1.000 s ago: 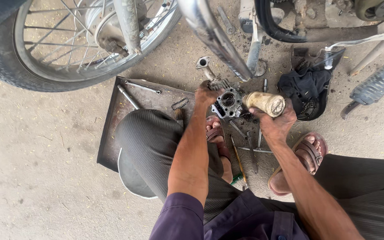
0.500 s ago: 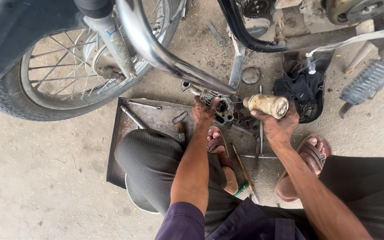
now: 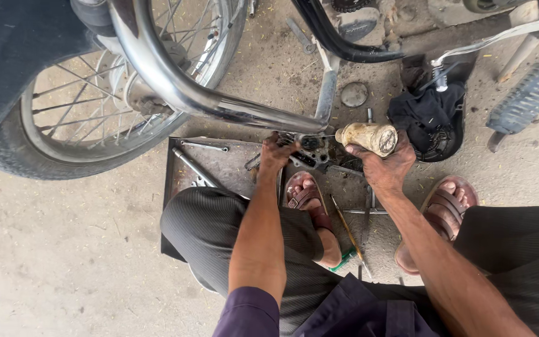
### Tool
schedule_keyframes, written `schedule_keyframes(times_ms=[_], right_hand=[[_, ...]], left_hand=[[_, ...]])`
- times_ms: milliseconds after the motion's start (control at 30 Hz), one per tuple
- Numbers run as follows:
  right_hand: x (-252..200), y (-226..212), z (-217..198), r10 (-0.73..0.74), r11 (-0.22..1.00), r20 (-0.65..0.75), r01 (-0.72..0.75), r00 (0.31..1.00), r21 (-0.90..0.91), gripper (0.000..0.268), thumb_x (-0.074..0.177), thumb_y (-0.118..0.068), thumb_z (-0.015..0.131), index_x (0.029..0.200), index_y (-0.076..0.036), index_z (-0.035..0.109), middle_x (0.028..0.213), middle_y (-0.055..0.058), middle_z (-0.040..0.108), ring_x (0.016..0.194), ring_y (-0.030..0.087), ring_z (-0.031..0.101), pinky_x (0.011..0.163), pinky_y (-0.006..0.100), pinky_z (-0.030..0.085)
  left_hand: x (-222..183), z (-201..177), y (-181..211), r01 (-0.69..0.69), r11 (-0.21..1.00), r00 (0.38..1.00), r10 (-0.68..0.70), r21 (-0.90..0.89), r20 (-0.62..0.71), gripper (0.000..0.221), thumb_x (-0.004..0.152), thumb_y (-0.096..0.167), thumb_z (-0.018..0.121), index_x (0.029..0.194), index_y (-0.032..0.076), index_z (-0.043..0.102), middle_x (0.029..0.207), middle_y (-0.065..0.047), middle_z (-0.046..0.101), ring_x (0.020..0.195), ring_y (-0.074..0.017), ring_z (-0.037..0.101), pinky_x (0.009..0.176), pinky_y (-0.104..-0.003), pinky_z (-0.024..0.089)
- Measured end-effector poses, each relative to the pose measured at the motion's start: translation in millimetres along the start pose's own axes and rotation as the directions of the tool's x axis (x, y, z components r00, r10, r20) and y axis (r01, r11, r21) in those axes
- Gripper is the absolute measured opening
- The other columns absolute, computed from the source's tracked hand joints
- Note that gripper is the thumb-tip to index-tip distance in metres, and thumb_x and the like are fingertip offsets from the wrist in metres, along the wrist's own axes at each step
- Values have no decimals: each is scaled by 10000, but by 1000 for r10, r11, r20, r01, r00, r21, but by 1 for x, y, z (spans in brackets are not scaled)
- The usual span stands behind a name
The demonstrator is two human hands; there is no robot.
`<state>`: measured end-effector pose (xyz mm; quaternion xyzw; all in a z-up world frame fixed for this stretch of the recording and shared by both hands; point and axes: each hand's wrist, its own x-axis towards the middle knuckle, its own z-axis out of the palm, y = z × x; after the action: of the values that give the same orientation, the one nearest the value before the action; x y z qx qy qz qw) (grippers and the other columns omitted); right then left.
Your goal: The person cleans and prepares motorcycle engine components, applies lubricant from a bottle to the cylinder head, and fits a new gasket from its packaging onto the engine block.
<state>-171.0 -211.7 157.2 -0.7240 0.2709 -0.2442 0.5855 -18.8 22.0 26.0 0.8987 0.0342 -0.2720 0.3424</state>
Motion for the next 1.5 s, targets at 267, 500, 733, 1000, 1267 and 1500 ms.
schedule_keyframes(times_ms=[267,500,733,1000,1267,1500], right_hand=[[4,-7,-3,57,985,52,-64,997,161,496,694,-69,945,1103,-13,669,1060,69,768,962,143,742,877,293,617],[6,-5,-6,195,949,20,-194,981,250,458,690,-47,932,1095,-15,719,1069,61,783,965,141,739,893,303,601],[5,8,-5,53,999,-12,-53,999,-2,533,653,-121,988,1065,7,676,1025,95,769,914,170,744,806,319,627],[14,11,-2,-63,997,-77,59,995,-54,560,650,-131,1017,1026,30,634,999,139,758,897,194,737,789,330,616],[11,14,-1,-175,980,-11,174,984,-98,505,687,-134,1005,1012,15,648,991,131,773,920,198,768,786,328,628],[13,12,-5,-91,993,62,95,994,-74,529,664,-153,999,1034,17,660,1023,127,776,949,197,762,816,334,638]], left_hand=[[4,27,21,253,920,953,-183,298,-243,1147,754,807,749,1469,-26,416,1403,-198,551,1213,-257,583,1007,-372,529],[19,52,32,189,935,982,-173,302,-77,1137,656,805,716,1473,72,417,1415,-174,544,1226,-306,588,1032,-452,516],[65,106,-46,71,388,997,-24,-919,68,964,790,539,795,1514,98,337,1521,-184,460,1401,-303,483,1155,-469,425],[70,89,-47,-41,-232,963,-268,-972,23,571,967,358,630,1471,121,503,1373,-136,598,1191,-211,591,1027,-334,541],[-1,58,17,164,90,940,-317,-982,128,544,973,494,582,1371,158,425,1399,-139,484,1138,-298,548,998,-451,545],[0,27,25,147,728,988,-135,-670,71,551,951,440,613,1326,63,470,1226,-159,584,907,-243,570,773,-356,559]])
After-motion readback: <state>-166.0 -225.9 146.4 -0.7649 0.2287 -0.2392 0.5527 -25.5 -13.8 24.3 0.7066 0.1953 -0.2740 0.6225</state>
